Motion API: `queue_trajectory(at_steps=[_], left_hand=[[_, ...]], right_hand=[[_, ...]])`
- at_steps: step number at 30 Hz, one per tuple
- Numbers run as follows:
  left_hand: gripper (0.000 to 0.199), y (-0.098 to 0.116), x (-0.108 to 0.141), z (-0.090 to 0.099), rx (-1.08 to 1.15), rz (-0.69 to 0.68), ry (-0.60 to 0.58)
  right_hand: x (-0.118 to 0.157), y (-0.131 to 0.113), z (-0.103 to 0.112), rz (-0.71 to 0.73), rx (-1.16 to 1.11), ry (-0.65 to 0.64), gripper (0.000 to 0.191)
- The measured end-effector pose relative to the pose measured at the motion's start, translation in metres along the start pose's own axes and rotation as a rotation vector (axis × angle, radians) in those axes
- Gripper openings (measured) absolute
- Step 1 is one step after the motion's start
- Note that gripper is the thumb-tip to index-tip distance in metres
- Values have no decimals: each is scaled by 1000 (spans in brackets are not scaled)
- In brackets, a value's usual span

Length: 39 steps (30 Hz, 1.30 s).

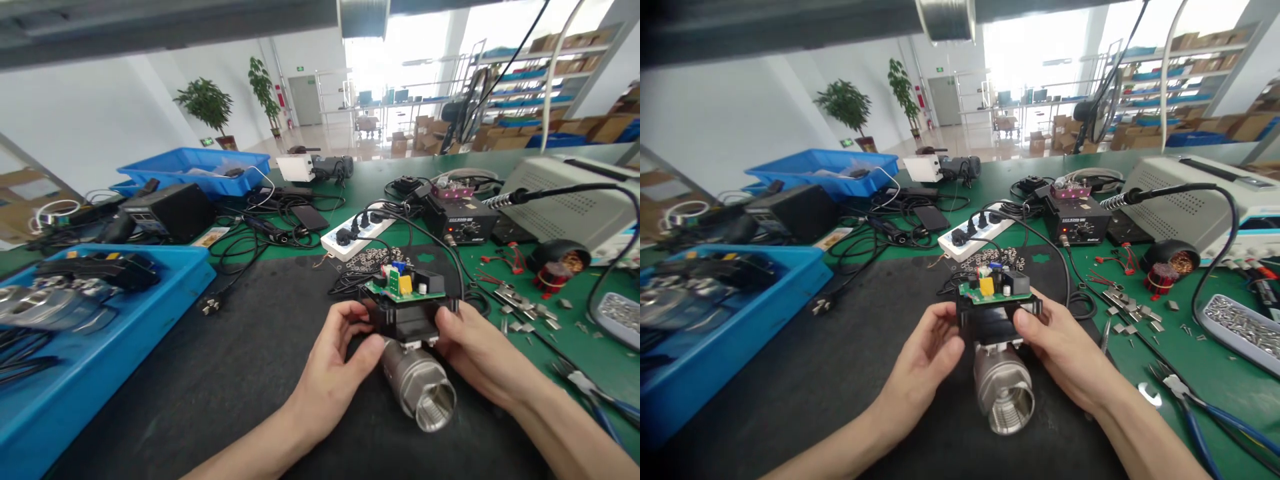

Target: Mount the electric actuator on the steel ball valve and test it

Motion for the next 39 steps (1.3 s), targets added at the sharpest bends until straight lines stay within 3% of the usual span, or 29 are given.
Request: queue_trajectory(at_steps=[3, 7, 10, 12, 15, 18, 23, 29, 32, 36, 39], left_hand=[[42, -2, 3, 0, 2, -37, -4], [40, -3, 0, 12, -184, -86, 246], [53, 2, -5, 29, -427, -319, 396], [80, 8, -7, 39, -513, -443, 332], [113, 15, -8, 44, -504, -368, 51], [122, 20, -6, 39, -454, -257, -147], [125, 31, 0, 28, -408, -258, -245], [109, 33, 16, 14, -391, -350, -46], [107, 28, 24, 7, -416, -379, 110], [107, 22, 28, 4, -411, -329, 231], [102, 19, 25, 7, -368, -265, 269]], right_hand=[[3, -3, 8, 1, 28, 11, 56], [4, -5, 15, -14, 27, 61, 43], [5, -6, 17, -23, 13, 39, 46], [5, -7, 17, -49, 13, 20, 53], [6, -7, 20, -90, 9, 3, 54], [7, -5, 22, -101, 10, -29, 52], [8, -3, 22, -81, 90, -72, 57], [8, -7, 13, -76, 290, -98, 65], [6, -6, 1, -74, 319, -81, 57], [1, -1, -15, -34, 334, -72, 39], [0, 3, -18, -19, 312, 30, 38]])
Point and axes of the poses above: each hand's wrist, its own x-axis away from the middle knuckle, its own z-axis out of the back of the hand, y = z × x, the point moved 1 cm from there along -x, towards the middle knuckle, and after that the axes turned 13 degrees about -x, right-handed, at the moved point
